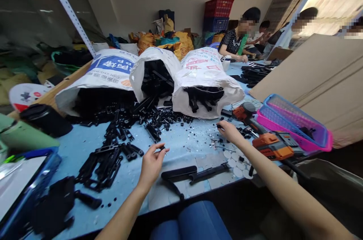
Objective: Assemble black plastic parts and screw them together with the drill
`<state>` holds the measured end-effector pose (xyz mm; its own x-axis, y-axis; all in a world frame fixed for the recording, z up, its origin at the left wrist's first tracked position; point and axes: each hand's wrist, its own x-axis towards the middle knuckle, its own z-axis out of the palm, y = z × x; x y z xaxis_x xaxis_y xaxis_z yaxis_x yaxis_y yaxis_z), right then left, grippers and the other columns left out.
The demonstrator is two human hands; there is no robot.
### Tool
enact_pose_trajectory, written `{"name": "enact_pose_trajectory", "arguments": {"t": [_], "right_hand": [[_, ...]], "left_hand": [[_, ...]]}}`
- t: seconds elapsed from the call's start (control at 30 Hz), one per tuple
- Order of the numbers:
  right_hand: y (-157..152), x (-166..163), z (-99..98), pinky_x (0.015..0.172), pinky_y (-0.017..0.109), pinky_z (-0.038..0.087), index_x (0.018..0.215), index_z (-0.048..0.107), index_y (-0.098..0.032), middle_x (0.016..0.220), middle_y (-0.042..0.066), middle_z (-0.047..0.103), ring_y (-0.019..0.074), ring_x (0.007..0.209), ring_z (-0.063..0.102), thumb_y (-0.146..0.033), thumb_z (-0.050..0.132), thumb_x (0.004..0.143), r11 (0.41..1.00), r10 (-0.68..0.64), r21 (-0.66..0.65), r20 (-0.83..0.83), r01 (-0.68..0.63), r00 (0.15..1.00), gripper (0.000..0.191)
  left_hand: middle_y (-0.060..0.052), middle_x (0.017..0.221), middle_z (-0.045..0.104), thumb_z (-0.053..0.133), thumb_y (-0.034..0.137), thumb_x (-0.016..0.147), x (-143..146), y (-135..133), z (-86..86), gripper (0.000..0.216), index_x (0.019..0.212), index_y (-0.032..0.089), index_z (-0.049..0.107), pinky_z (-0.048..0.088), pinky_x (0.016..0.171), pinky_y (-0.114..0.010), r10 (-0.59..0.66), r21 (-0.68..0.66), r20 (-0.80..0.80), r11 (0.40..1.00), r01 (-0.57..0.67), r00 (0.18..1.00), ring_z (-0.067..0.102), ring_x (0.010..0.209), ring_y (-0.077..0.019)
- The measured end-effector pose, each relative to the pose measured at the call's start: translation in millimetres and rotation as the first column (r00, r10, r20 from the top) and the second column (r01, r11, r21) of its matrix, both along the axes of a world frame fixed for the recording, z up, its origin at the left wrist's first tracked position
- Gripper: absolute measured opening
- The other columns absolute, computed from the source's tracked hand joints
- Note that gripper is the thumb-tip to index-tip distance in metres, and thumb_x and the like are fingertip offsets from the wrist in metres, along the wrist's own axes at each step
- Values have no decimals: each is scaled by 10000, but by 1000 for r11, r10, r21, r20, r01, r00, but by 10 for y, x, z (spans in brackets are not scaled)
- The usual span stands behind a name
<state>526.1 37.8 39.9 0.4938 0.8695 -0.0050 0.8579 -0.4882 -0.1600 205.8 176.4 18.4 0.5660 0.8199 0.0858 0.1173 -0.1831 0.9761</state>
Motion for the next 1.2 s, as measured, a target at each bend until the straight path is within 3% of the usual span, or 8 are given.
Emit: {"name": "enact_pose_trajectory", "arguments": {"t": [0.1, 0.23, 0.53, 0.7, 0.8, 0.9, 1.07, 1.2], "right_hand": [[-48, -446, 92, 796, 248, 412, 1084, 591, -151, 1011, 83, 614, 164, 908, 565, -271, 461, 866, 982, 180, 79, -142, -170, 973, 281], [-103, -1058, 287, 723, 233, 423, 949, 664, -177, 887, 51, 667, 154, 793, 593, -381, 449, 874, 897, 430, 75, -379, -436, 820, 306], [-39, -1458, 376, 658, 262, 412, 800, 660, -138, 791, 100, 660, 203, 737, 623, -347, 409, 904, 837, 471, -268, -89, -477, 877, 342], [-26, -1602, 312, 613, 262, 432, 835, 627, -124, 841, 118, 641, 211, 709, 637, -321, 427, 897, 814, 507, -338, 17, -472, 862, 288], [-135, -1589, 176, 623, 267, 459, 981, 596, -152, 890, 106, 642, 207, 750, 639, -340, 435, 895, 848, 493, -229, 13, -477, 870, 263], [-324, -1507, -49, 757, 283, 482, 1155, 536, -198, 1102, 107, 608, 190, 940, 610, -340, 376, 921, 830, 558, 37, -35, -557, 829, 317], [-548, -1375, -362, 952, 303, 422, 1282, 447, -198, 1279, 101, 506, 164, 1167, 483, -363, 420, 906, 768, 622, 336, -184, -546, 761, 412], [-557, -1312, -484, 947, 331, 429, 1304, 428, -202, 1330, 121, 449, 185, 1181, 470, -413, 483, 867, 760, 634, 320, -174, -566, 753, 488]], "left_hand": [[-88, 837, 684, 631, 433, 718, -446, -298, -114, 418, 988, 130, 533, 482, 822, -352, 126, -299, 99, 950, -91, 987, 646, 894, -237], [-92, 819, 696, 639, 462, 705, -558, -519, -265, 431, 966, 142, 517, 483, 833, -373, 161, -348, 125, 931, -108, 979, 655, 858, -231], [-81, 955, 607, 491, 336, 839, -522, -522, -249, 203, 958, 174, 522, 504, 814, -348, 124, 56, -2, 991, -124, 992, 625, 905, -197], [-89, 1036, 591, 383, 238, 892, -523, -568, -207, 225, 1025, 199, 560, 476, 867, -391, 91, 457, -228, 889, 24, 969, 577, 981, -207], [-122, 1117, 586, 349, 198, 906, -530, -591, -264, 285, 1113, 172, 544, 410, 942, -443, 97, 634, -362, 755, 169, 927, 528, 1087, -240], [-138, 1156, 579, 345, 194, 909, -543, -596, -277, 310, 1159, 155, 524, 307, 993, -520, 145, 714, -454, 650, 261, 879, 444, 1187, -284], [-134, 1260, 504, 377, 270, 904, -366, -664, -135, 385, 1269, 153, 418, 224, 1031, -505, -86, 695, -553, 501, 516, 828, 400, 1215, -274], [-158, 1199, 520, 496, 421, 838, -90, -755, -74, 550, 1286, 124, 379, 323, 953, -458, -144, 613, -606, 542, 575, 782, 460, 1111, -289]]}}
